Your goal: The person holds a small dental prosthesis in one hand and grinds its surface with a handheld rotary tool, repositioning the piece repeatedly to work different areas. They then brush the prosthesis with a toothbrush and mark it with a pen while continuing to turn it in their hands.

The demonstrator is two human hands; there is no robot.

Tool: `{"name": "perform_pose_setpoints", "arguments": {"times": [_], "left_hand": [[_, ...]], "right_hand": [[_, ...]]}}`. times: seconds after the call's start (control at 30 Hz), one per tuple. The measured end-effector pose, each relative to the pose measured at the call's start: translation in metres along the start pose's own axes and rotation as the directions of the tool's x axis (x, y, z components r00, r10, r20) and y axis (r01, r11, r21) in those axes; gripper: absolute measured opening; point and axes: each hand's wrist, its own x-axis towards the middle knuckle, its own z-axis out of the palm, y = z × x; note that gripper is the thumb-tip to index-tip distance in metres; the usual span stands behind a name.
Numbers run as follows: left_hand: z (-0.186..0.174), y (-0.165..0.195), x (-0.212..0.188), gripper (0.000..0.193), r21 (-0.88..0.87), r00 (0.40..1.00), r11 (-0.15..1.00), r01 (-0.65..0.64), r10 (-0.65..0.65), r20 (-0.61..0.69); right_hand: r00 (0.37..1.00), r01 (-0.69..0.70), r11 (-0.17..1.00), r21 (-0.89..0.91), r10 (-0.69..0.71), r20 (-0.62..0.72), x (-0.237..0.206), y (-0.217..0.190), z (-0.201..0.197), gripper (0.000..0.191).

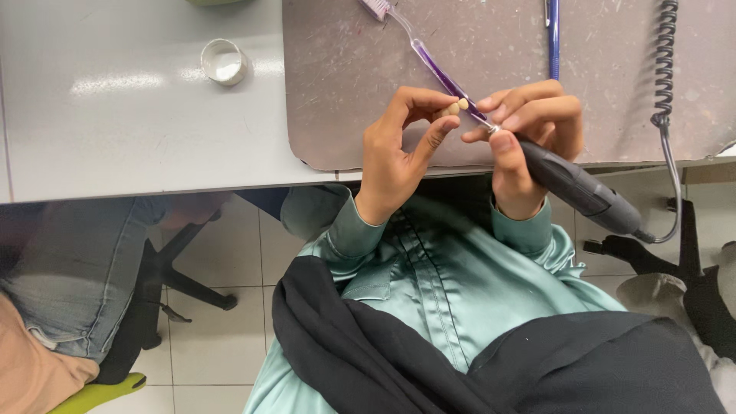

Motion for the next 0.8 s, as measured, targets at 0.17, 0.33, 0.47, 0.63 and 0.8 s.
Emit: {"name": "perform_pose_setpoints", "arguments": {"times": [0.17,0.33,0.47,0.63,0.8], "left_hand": [[0.002,-0.003,0.0,0.021,0.029,1.0,1.0,-0.006,0.006,-0.022],[0.007,-0.005,-0.002,0.019,0.047,1.0,0.999,-0.01,0.01,-0.016],[0.005,-0.006,-0.001,0.018,0.142,0.999,0.989,-0.047,0.047,0.002],[0.007,-0.002,-0.001,0.018,0.108,0.999,0.993,-0.051,0.052,-0.002],[0.011,-0.004,-0.002,0.015,0.105,0.999,0.994,-0.028,0.029,-0.012]], "right_hand": [[0.991,0.104,0.99,-0.094,-0.095,0.097,0.003,0.002,0.002,0.022],[0.99,0.116,0.985,-0.128,-0.105,0.093,-0.001,0.0,0.0,0.021],[0.996,0.076,0.985,-0.154,-0.07,0.049,-0.002,0.001,-0.002,0.019],[0.996,0.061,0.993,-0.099,-0.054,0.068,0.002,-0.002,-0.004,0.019],[0.991,0.088,0.987,-0.137,-0.073,0.11,0.0,-0.001,-0.011,0.019]]}}
